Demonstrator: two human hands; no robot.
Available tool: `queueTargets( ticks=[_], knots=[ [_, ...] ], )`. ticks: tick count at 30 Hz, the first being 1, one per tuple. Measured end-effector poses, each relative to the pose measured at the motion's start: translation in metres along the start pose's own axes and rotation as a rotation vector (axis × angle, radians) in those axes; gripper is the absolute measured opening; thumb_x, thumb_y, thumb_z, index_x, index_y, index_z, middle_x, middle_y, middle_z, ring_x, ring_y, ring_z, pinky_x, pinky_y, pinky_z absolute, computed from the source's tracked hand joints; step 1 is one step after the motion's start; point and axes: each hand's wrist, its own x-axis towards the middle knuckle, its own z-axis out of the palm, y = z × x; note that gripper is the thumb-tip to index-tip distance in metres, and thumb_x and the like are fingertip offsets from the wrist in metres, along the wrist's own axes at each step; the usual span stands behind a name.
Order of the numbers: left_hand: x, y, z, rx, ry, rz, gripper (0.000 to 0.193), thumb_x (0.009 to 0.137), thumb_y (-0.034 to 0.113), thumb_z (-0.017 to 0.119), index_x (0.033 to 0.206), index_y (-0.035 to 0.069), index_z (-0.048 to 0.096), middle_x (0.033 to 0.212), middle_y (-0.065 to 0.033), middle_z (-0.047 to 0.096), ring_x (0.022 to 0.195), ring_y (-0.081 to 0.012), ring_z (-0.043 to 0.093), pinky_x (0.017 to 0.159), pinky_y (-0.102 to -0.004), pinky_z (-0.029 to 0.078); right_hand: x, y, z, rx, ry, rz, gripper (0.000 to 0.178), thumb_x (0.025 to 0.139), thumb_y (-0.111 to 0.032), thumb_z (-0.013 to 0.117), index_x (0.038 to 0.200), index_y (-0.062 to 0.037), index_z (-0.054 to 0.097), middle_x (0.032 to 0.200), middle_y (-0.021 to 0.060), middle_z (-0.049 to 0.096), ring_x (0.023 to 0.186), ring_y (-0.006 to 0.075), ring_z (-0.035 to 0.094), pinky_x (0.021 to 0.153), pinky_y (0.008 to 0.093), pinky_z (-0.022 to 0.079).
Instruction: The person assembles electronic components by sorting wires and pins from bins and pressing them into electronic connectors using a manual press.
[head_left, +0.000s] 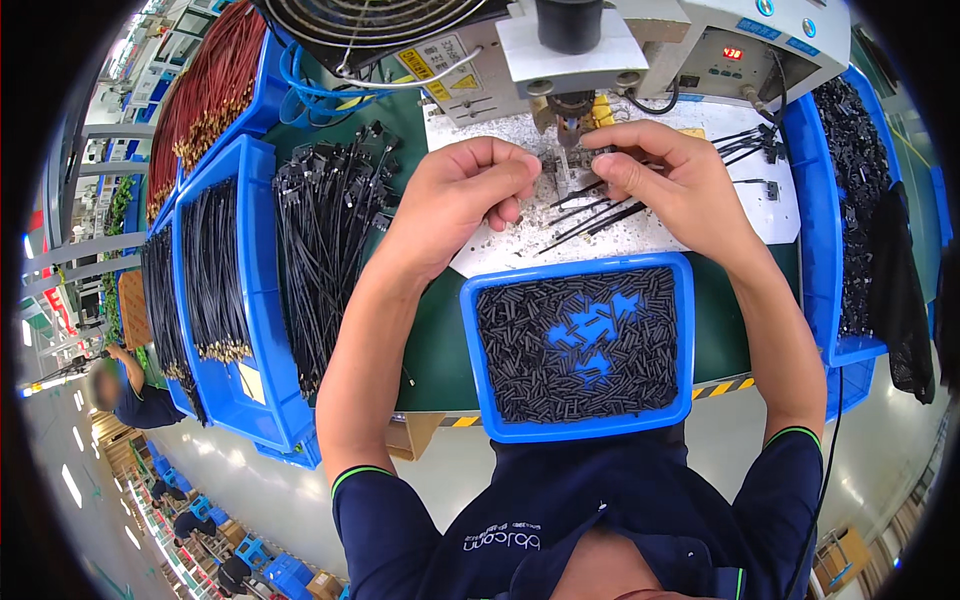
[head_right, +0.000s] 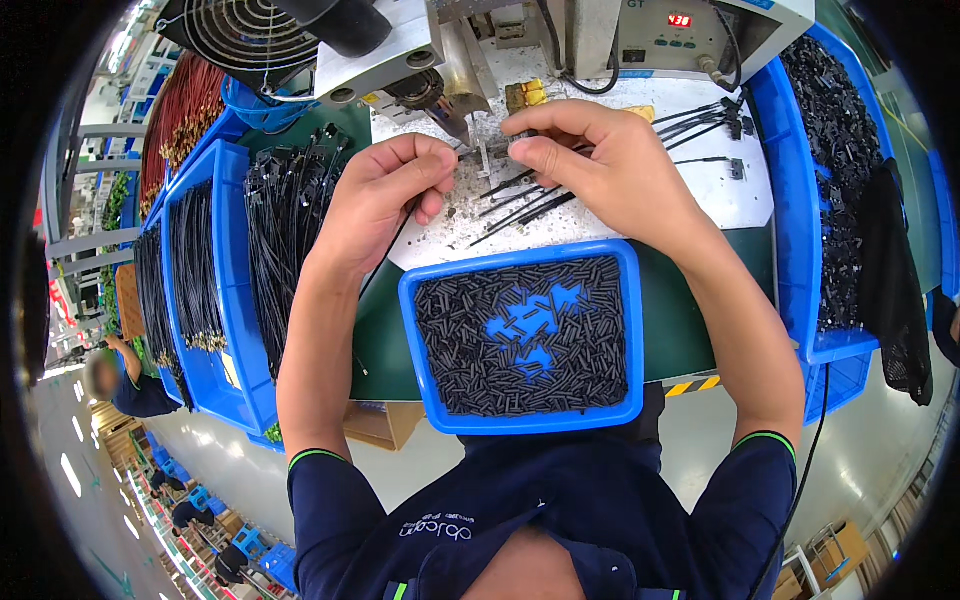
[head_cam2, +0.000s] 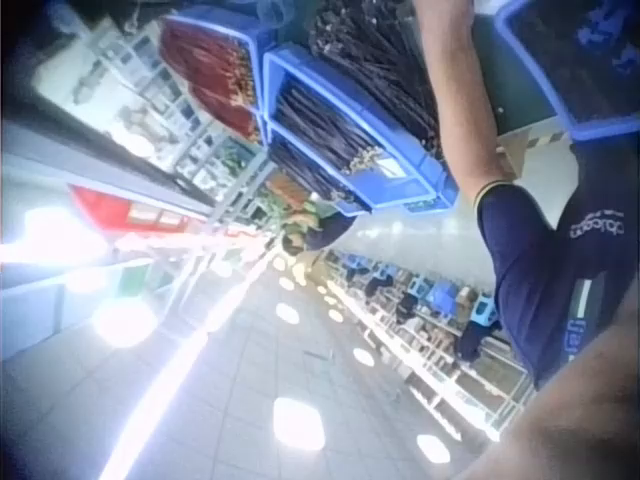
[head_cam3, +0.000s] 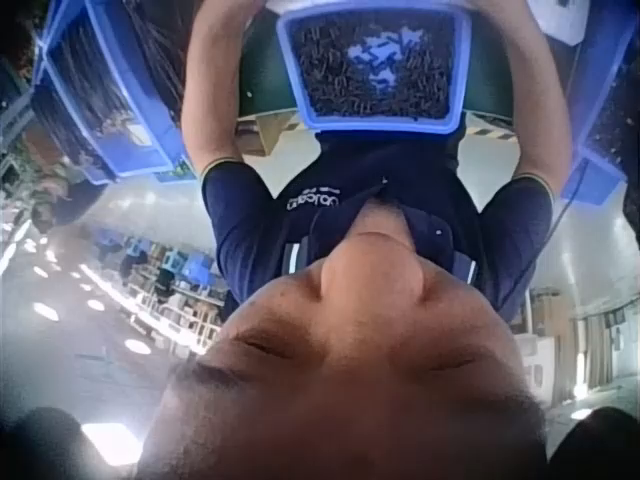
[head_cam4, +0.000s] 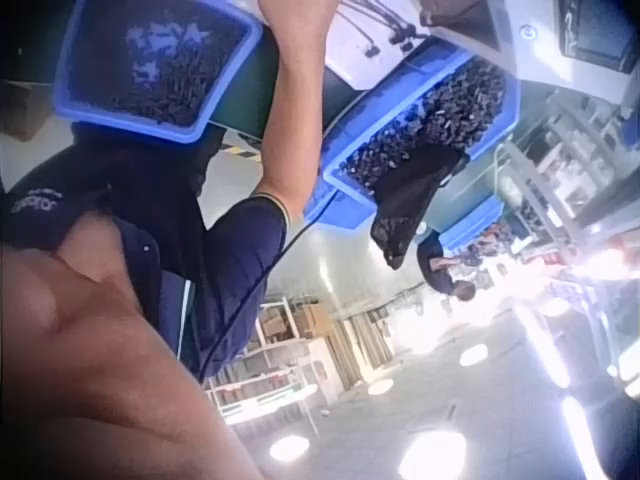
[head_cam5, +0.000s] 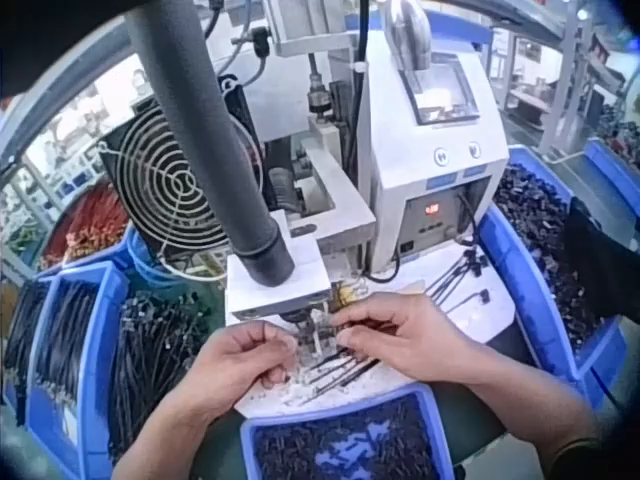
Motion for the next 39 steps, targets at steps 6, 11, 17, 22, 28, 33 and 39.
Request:
queueTargets(
  ticks=[6, 11, 17, 22, 28, 33, 39],
  knots=[
    [0.003, 0.002, 0.002, 0.034, -0.003, -0.016, 0.016, 0.097, 0.018, 0.068, 0.098, 0.002, 0.069, 0.078, -0.0001, 0.064, 0.063, -0.0065, 0.055, 0.057, -0.0215, 0.042, -0.001, 0.003, 0.008, -0.121, 0.074, -0.147, 0.029, 0.095, -0.014, 0.073, 0.121, -0.0004, 0.071, 0.092, 0.0077, 0.071, 0.071, 0.0103, 0.064, 0.067, 0.025, 0.053],
    [0.004, 0.002, 0.002, 0.046, 0.003, -0.011, 0.016, 0.096, 0.018, 0.069, 0.095, 0.002, 0.069, 0.076, 0.0009, 0.063, 0.061, -0.0054, 0.054, 0.054, -0.0209, 0.04, -0.003, 0.011, 0.019, -0.189, 0.191, -0.22, 0.02, 0.094, -0.012, 0.073, 0.109, 0.0014, 0.073, 0.092, 0.0131, 0.073, 0.073, 0.019, 0.068, 0.067, 0.0296, 0.054],
    [0.006, 0.006, 0.004, 0.066, 0.015, -0.041, 0.016, 0.095, 0.018, 0.069, 0.092, 0.002, 0.068, 0.074, 0.001, 0.062, 0.059, -0.0052, 0.054, 0.053, -0.0206, 0.039, -0.002, 0.008, 0.021, -0.296, 0.189, -0.363, 0.019, 0.092, -0.01, 0.073, 0.107, 0.0016, 0.073, 0.091, 0.0136, 0.073, 0.077, 0.0243, 0.07, 0.07, 0.0328, 0.055],
    [0.01, 0.007, 0.003, 0.07, -0.005, -0.065, 0.015, 0.095, 0.018, 0.068, 0.091, 0.004, 0.068, 0.074, 0.0004, 0.065, 0.058, -0.0049, 0.055, 0.052, -0.0205, 0.04, -0.004, 0.005, 0.022, -0.3, 0.163, -0.332, 0.017, 0.093, -0.01, 0.072, 0.106, 0.0012, 0.073, 0.092, 0.0143, 0.073, 0.078, 0.0271, 0.07, 0.071, 0.0337, 0.055],
    [0.009, 0.007, 0.003, 0.069, -0.005, -0.067, 0.018, 0.094, 0.02, 0.069, 0.091, 0.003, 0.069, 0.078, -0.0016, 0.069, 0.06, -0.0051, 0.057, 0.054, -0.0207, 0.044, -0.002, 0.007, 0.024, -0.324, 0.179, -0.36, 0.016, 0.092, -0.01, 0.072, 0.104, 0.0008, 0.073, 0.093, 0.0153, 0.072, 0.08, 0.0304, 0.07, 0.071, 0.0355, 0.055],
    [0.009, 0.006, 0.004, 0.062, -0.02, -0.064, 0.02, 0.095, 0.02, 0.068, 0.091, 0.001, 0.07, 0.082, -0.004, 0.072, 0.063, -0.0052, 0.059, 0.057, -0.0207, 0.046, -0.001, 0.009, 0.025, -0.346, 0.188, -0.393, 0.016, 0.092, -0.01, 0.072, 0.103, 0.0008, 0.072, 0.092, 0.0156, 0.072, 0.08, 0.0324, 0.07, 0.071, 0.037, 0.055],
    [0.009, 0.005, 0.008, 0.059, -0.007, -0.055, 0.02, 0.095, 0.02, 0.068, 0.091, 0.0, 0.069, 0.085, -0.0053, 0.073, 0.065, -0.0056, 0.059, 0.057, -0.0214, 0.047, -0.002, 0.01, 0.025, -0.37, 0.202, -0.419, 0.015, 0.091, -0.01, 0.071, 0.102, 0.0007, 0.072, 0.091, 0.0159, 0.072, 0.08, 0.0341, 0.07, 0.071, 0.0392, 0.055]
  ],
)
